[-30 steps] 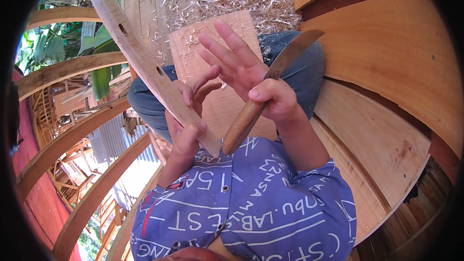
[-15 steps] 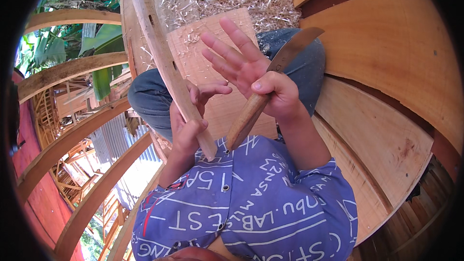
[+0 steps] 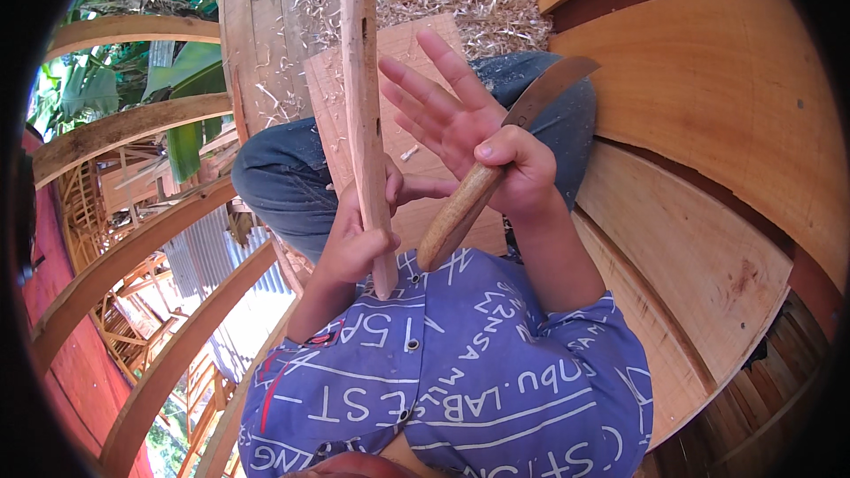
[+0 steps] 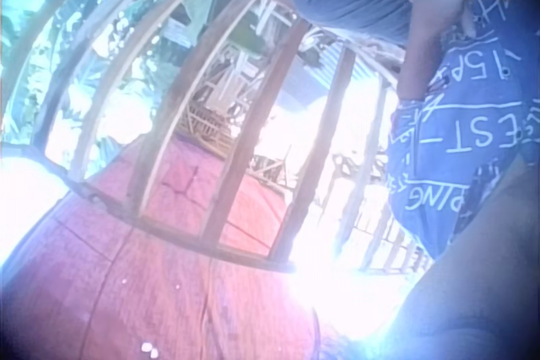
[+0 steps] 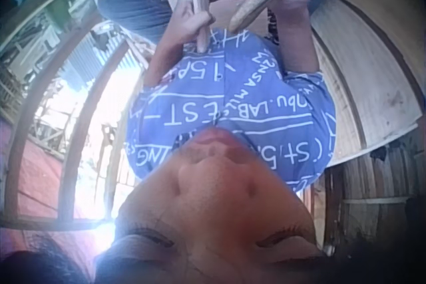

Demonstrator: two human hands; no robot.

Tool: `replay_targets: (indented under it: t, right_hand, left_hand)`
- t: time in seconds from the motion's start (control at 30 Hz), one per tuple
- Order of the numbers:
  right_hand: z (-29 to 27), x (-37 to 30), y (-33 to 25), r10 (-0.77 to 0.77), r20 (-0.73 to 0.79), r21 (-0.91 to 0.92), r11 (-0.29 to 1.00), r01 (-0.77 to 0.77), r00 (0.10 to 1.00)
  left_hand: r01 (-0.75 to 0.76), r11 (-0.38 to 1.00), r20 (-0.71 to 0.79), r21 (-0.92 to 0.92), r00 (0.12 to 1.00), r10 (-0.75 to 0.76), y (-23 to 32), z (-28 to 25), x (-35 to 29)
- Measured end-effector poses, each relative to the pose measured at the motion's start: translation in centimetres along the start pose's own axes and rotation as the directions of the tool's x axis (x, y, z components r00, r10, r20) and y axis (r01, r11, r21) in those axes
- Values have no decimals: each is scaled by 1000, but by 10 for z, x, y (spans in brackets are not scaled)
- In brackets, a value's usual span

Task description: The person sits cross-legged and uses a curved knife to shave and shape a long, thin piece of wood held against a wooden board. They repeatedly scrape the wood's surface, creating shavings, and occasionally rotate the piece to work on different sides.

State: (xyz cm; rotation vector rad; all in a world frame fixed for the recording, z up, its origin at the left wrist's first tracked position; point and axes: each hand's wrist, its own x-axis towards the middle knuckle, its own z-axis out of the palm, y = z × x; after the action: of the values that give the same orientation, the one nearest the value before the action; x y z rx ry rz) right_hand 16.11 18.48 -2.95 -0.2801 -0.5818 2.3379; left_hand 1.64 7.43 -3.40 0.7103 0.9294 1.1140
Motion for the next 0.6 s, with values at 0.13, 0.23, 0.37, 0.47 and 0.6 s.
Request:
replay_targets:
  t: [0.13,0.23,0.37,0.47,0.6]
  right_hand:
    - [-6,-2,-4,83,6,-66,994,-83,997]
    - [-10,-6,-5,184,-131,-306,927,-216,974]
    - [-11,-15,-3,343,-238,-379,829,-412,909]
    - [-15,-20,0,503,-207,-618,598,-511,839]
    - [-11,-26,13,602,-393,-520,479,-708,695]
  left_hand:
    - [12,988,-24,-152,1000,-16,-1,-1,-4]
    - [62,979,-142,-194,986,-90,9,-5,-6]
    - [41,986,-297,-162,951,-88,9,-26,-8]
    - [48,981,-323,-186,940,-107,16,-37,-12]
    - [14,992,-379,-124,923,-61,18,-43,-14]
